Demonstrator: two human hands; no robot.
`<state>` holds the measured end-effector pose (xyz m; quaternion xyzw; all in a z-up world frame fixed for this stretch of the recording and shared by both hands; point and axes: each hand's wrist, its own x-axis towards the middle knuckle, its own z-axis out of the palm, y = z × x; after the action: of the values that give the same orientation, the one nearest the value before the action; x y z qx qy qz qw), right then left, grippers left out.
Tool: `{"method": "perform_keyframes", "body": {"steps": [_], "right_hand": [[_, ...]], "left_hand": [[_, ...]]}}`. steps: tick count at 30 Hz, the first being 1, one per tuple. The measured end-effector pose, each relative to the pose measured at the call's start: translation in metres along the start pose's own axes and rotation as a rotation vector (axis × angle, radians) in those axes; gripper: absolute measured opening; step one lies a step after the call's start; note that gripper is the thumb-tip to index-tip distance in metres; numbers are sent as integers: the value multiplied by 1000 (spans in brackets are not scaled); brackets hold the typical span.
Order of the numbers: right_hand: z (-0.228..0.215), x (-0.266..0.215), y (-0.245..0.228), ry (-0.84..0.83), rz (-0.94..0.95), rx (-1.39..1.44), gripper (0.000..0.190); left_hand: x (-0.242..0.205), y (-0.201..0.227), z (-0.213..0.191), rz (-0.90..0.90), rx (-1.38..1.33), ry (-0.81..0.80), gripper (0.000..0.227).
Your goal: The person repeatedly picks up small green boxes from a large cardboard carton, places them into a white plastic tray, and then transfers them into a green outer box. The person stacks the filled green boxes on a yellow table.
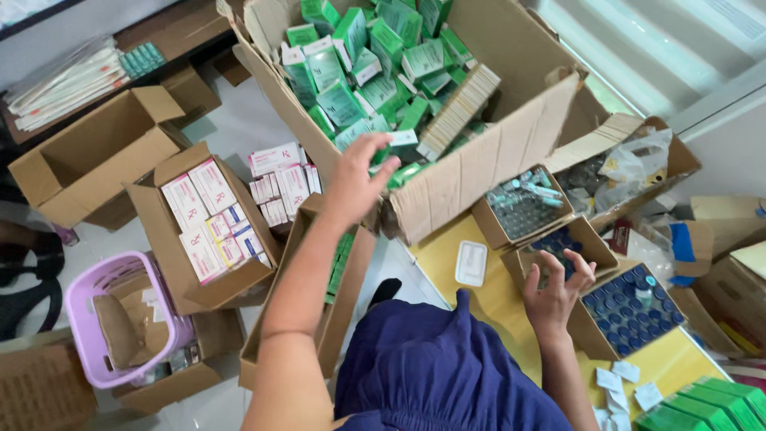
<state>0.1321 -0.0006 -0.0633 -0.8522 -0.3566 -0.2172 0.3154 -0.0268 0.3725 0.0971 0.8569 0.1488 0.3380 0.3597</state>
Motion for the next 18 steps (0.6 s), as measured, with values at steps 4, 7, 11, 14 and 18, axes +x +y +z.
{"method": "perform_keyframes", "body": {"steps": [4,7,11,14,18], "right_hand": [[29,24,-30,-1,32,9,37],[47,41,-49,13,45,-6,37],[63,51,-71,40,73,-36,33],[65,45,-79,59,132,-70,31],[61,21,-82,89,242,-83,28]], "left_hand": [[85,-83,-31,41,276,-196,34],[146,-160,-14,69,579,-494,40],[189,-262,53,4,973,-943,50],[187,-315,84,88,1078,-955,29],[199,-308,94,71,1036,-887,28]]}}
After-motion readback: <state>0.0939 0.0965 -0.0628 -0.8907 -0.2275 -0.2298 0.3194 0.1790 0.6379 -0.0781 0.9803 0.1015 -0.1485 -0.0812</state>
